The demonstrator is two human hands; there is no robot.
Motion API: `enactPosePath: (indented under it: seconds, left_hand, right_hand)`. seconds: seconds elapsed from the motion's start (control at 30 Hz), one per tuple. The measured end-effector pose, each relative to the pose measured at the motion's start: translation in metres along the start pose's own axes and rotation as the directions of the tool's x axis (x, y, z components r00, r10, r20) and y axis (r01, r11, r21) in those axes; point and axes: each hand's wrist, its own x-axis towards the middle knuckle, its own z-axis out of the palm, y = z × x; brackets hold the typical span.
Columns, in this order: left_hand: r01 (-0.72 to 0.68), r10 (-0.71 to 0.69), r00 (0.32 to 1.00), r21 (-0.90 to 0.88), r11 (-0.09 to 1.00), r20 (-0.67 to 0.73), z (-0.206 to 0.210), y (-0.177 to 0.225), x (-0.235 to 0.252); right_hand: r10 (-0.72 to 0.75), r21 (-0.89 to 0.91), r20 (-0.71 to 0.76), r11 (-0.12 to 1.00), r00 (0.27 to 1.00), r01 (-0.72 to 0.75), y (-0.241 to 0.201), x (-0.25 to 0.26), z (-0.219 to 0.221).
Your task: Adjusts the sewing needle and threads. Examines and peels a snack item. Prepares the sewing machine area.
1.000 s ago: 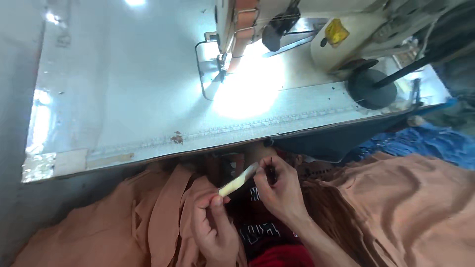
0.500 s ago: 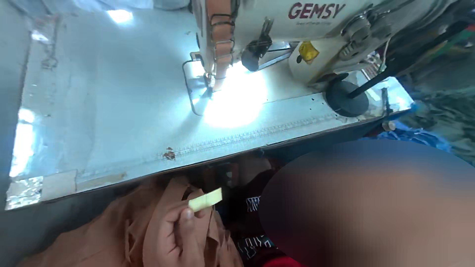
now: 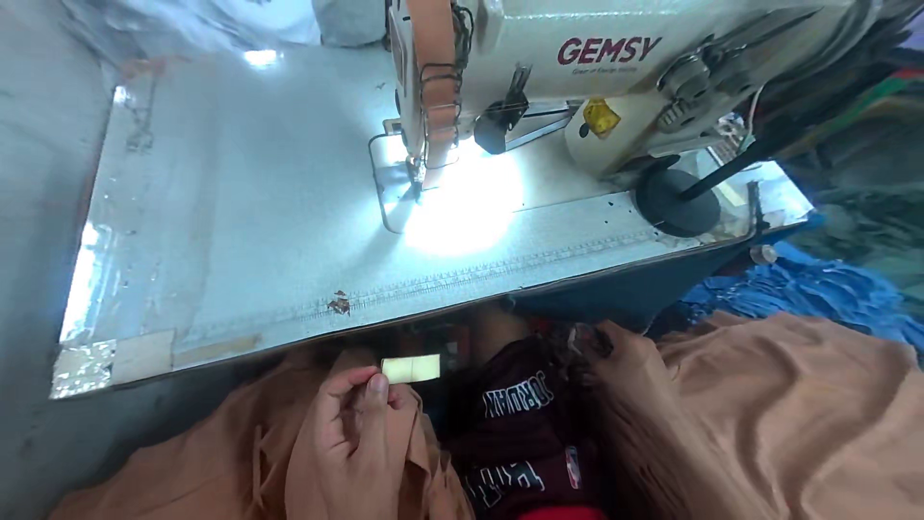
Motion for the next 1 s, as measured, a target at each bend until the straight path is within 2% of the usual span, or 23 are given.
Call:
enactPosePath:
  seconds: [0.13,0.3,0.33,0.43,0.47,0.63,0.77,0.87,1.0]
  left_hand:
    - [0.019,-0.019,1.0,0.041,0.999,0.005,-0.001,0.0,-0.001]
    - [0.056,-0.06,0.997,0.087,0.995,0.043,0.002,-0.001,-0.005]
    - [0.063,-0.067,0.996,0.077,0.995,0.055,0.002,-0.001,-0.006]
    - [0.071,-0.075,0.994,0.053,0.996,0.076,0.003,-0.003,-0.006]
    - [0.071,-0.075,0.994,0.048,0.996,0.078,0.003,-0.004,-0.007]
    - [0.083,-0.087,0.991,0.039,0.996,0.098,0.002,-0.008,-0.007]
    - [0.097,-0.101,0.991,0.047,0.994,0.089,0.004,-0.006,-0.007]
    - [0.103,-0.107,0.99,0.05,0.993,0.086,0.003,-0.007,-0.008]
    - [0.122,-0.128,0.988,0.066,0.99,0.088,0.004,-0.005,-0.009]
  right_hand:
    - [0.024,-0.066,0.118,0.998,0.993,-0.016,0.008,0.003,-0.003]
    - [0.025,-0.036,-0.042,0.999,0.999,-0.027,0.011,0.005,-0.003]
    - [0.051,-0.043,-0.006,0.998,0.999,-0.051,0.011,0.006,-0.004]
    - [0.107,-0.103,0.24,0.991,0.965,-0.084,0.018,0.01,-0.006]
    - [0.099,-0.103,0.252,0.992,0.963,-0.075,0.022,0.01,-0.004]
    - [-0.048,0.032,0.065,0.998,0.997,0.046,0.034,0.007,0.015]
    - [0.035,0.083,0.16,0.995,0.986,-0.049,0.038,0.006,0.02]
    - [-0.018,0.088,0.063,0.996,0.998,0.012,0.038,0.005,0.024]
    - [0.062,0.055,0.046,0.996,0.997,-0.064,0.03,0.007,0.021]
